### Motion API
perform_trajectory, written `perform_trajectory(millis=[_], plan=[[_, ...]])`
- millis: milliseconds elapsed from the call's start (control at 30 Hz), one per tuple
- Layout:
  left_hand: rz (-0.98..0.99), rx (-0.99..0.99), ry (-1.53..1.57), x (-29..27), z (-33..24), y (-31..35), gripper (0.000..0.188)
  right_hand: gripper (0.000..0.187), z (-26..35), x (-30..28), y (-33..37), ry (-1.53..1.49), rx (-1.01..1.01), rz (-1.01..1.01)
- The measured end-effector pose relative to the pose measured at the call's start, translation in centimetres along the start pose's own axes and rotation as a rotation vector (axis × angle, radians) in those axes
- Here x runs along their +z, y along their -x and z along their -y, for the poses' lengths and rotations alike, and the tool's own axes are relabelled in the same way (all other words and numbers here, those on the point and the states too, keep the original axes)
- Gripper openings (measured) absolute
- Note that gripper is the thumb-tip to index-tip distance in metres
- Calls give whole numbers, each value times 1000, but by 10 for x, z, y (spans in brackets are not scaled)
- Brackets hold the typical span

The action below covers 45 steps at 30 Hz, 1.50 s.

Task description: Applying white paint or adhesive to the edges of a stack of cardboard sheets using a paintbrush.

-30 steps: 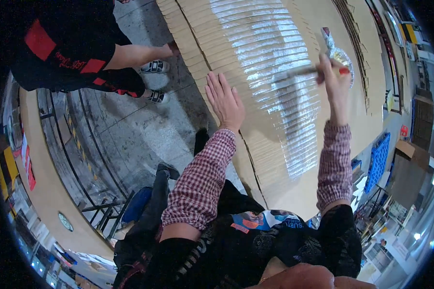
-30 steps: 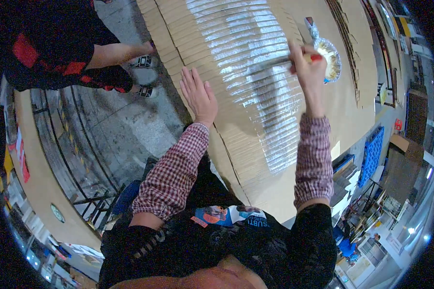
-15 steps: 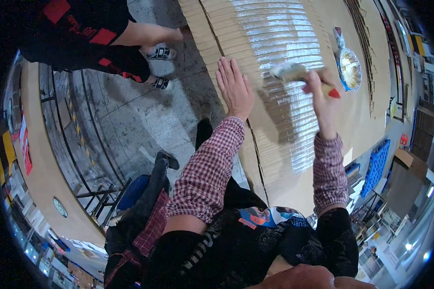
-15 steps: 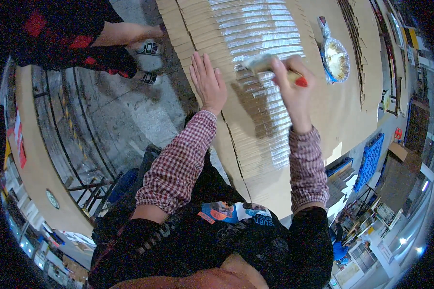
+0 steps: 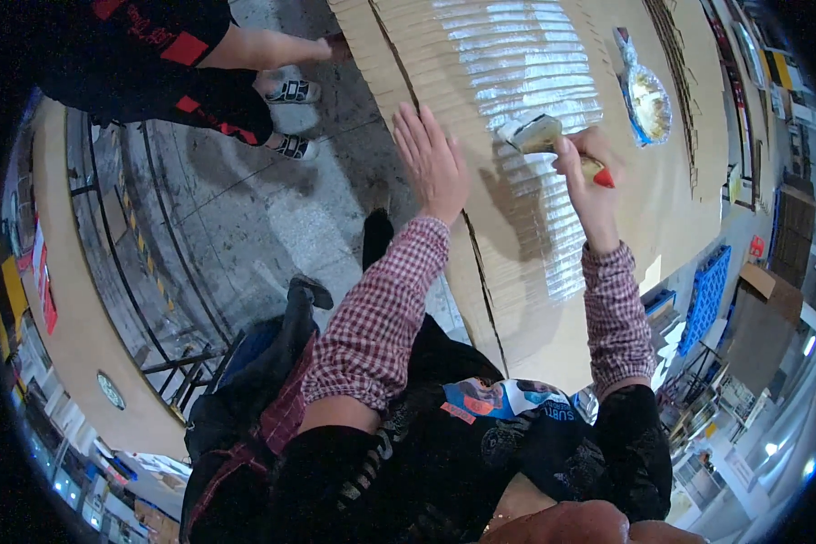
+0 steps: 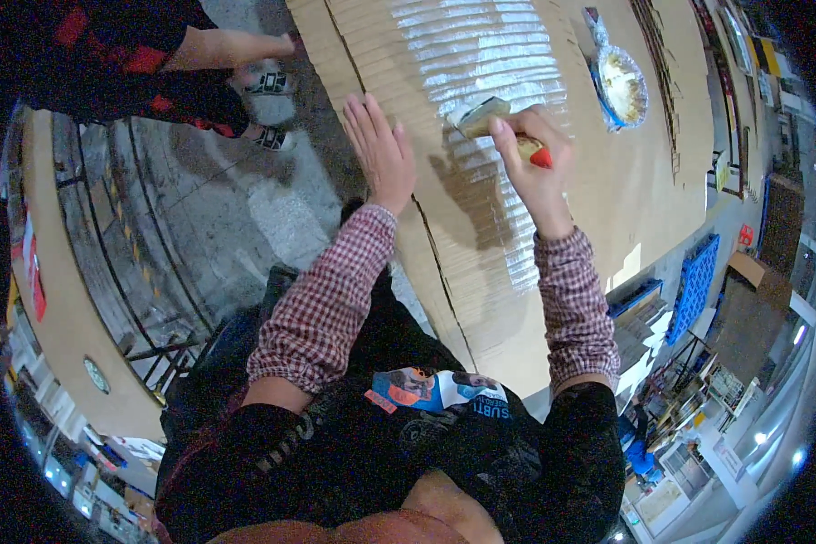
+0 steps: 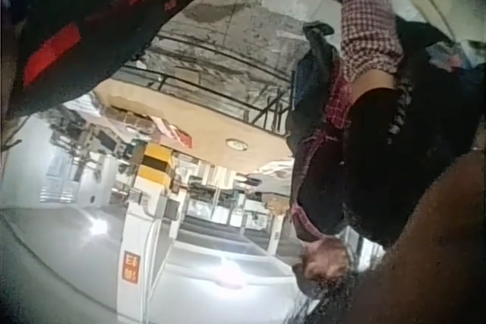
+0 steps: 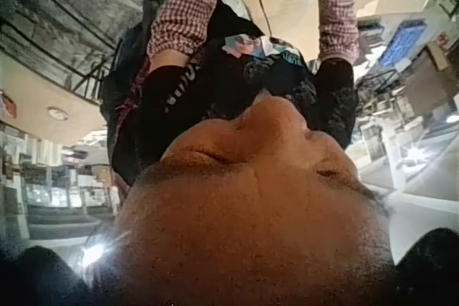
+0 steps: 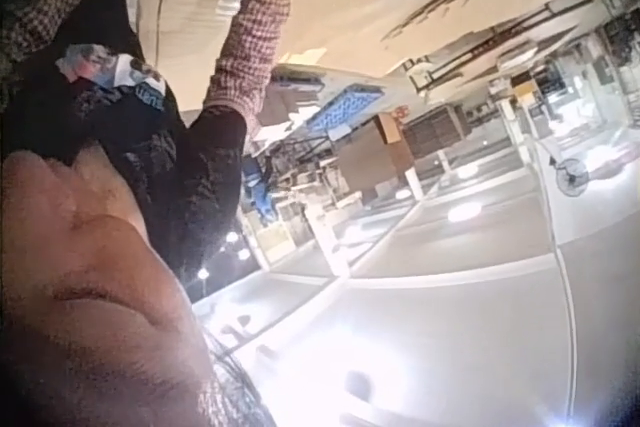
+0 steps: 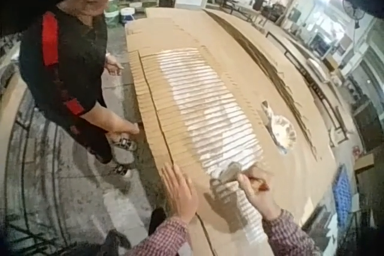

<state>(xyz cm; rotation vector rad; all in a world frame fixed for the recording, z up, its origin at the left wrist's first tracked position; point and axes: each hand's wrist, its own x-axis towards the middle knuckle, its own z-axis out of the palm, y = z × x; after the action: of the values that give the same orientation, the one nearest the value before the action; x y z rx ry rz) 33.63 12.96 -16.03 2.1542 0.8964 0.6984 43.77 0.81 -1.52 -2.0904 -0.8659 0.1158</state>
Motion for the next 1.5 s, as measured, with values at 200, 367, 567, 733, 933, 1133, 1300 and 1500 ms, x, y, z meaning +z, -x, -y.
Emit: perform_trajectory(millis=[200,367,567,733,933,1133,1300,1500], plan=[[173,20,-106,-15,-1,51,60,17,-11,-39,116,82,77,156],[156,54,-157,-14,1,50,60,16,7,-40,99,-15,107,10],[95,89,-122,-3,1,46,59,13,-17,-27,100,66,-70,26],[14,134,-183,-5,10,47,58,15,-21,-68,197,109,60,71],[6,155,-157,-1,13,45,58,12,-4,-51,128,4,34,-86],[17,145,-129,-1,3,46,56,12,-30,-67,197,82,98,-3],[66,80,-123,-13,12,52,57,16,-22,-101,200,-3,454,67],[-127,-73,90,-13,-14,23,59,17,-10,-48,30,-355,272,-173]])
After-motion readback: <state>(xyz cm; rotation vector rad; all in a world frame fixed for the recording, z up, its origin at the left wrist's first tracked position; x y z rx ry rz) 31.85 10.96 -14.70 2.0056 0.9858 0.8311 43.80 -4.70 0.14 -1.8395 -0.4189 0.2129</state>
